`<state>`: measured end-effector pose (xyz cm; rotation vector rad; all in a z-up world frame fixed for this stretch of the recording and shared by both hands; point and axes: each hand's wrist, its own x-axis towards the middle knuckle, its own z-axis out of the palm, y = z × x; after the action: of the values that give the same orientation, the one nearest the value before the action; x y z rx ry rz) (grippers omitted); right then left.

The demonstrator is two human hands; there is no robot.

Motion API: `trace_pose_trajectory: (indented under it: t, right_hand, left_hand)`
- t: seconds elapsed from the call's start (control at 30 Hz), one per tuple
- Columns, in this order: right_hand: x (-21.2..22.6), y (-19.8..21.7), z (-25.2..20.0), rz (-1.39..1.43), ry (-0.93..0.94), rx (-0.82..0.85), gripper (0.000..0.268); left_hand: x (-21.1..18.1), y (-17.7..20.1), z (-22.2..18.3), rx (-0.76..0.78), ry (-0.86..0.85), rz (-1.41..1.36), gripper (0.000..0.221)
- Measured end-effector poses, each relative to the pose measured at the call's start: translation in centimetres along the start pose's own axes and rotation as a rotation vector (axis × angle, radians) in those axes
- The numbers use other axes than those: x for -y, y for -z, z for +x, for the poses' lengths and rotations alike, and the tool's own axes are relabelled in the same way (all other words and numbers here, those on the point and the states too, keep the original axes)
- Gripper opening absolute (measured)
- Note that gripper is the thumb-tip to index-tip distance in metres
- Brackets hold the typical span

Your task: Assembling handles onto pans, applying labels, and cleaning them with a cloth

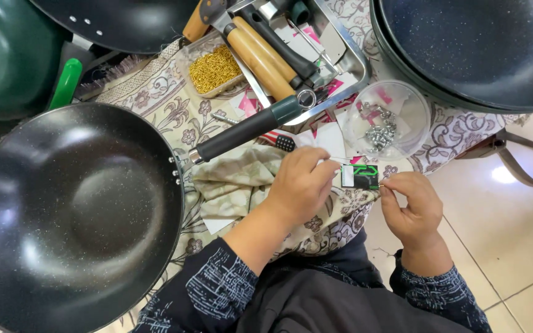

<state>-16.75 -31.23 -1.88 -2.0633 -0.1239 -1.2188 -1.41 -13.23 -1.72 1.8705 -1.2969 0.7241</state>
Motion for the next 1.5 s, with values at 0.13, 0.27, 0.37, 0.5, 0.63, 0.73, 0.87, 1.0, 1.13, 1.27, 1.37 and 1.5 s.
trace_pose_trajectory:
  t: [0.13,0.27,0.37,0.5,0.63,0.73,0.87,1.0,1.13,1.27,1.37,1.5]
  right_hand:
    - [0.0,-0.5,0.4,0.018,-0.006,-0.004,0.002]
    - [0.2,-0.9,0.7,0.050,0.001,0.003,0.001]
    - [0.2,-1.2,0.3,0.050,-0.010,0.015,0.001]
    - [0.6,-1.6,0.2,0.070,-0.005,0.034,0.002]
    - [0.9,-1.8,-0.1,0.087,-0.019,0.045,0.003]
    - [1.0,-2.0,0.1,0.104,0.006,0.036,0.004]
    - [1.4,-2.5,0.2,0.097,0.018,0.035,0.003]
    - [1.6,-3.0,-0.2,0.151,-0.004,0.039,0.006]
    - [2.9,-3.9,0.5,0.217,-0.041,0.055,0.007]
    - [4.6,-6.6,2.3,0.510,-0.131,0.064,0.009]
    - [6.9,-10.3,4.0,0.621,-0.128,0.061,0.007]
    - [9.5,-15.6,5.4,0.682,-0.115,0.042,0.004]
  left_hand:
    - [0.5,-1.3,-2.3,0.027,-0.054,0.025,0.002]
    - [0.3,-0.7,-1.9,0.040,-0.127,0.102,0.006]
    - [1.5,0.4,-0.7,-0.012,-0.115,0.203,0.007]
    - [2.1,2.6,0.5,-0.026,-0.007,0.342,0.032]
    - [2.4,2.5,0.2,0.037,0.028,0.376,0.046]
    - [2.9,2.1,0.1,0.089,0.035,0.416,0.056]
    - [3.3,1.8,-0.2,0.122,0.043,0.444,0.068]
    - [3.0,1.6,-0.3,0.023,0.019,0.315,0.037]
    - [1.4,4.0,-0.4,0.041,0.029,0.171,0.018]
    - [0.1,8.8,-0.8,0.020,0.238,-0.178,0.015]
    - [0.8,10.9,-2.5,-0.064,0.410,-0.397,0.023]
    - [2.7,12.6,-4.4,-0.179,0.592,-0.446,0.031]
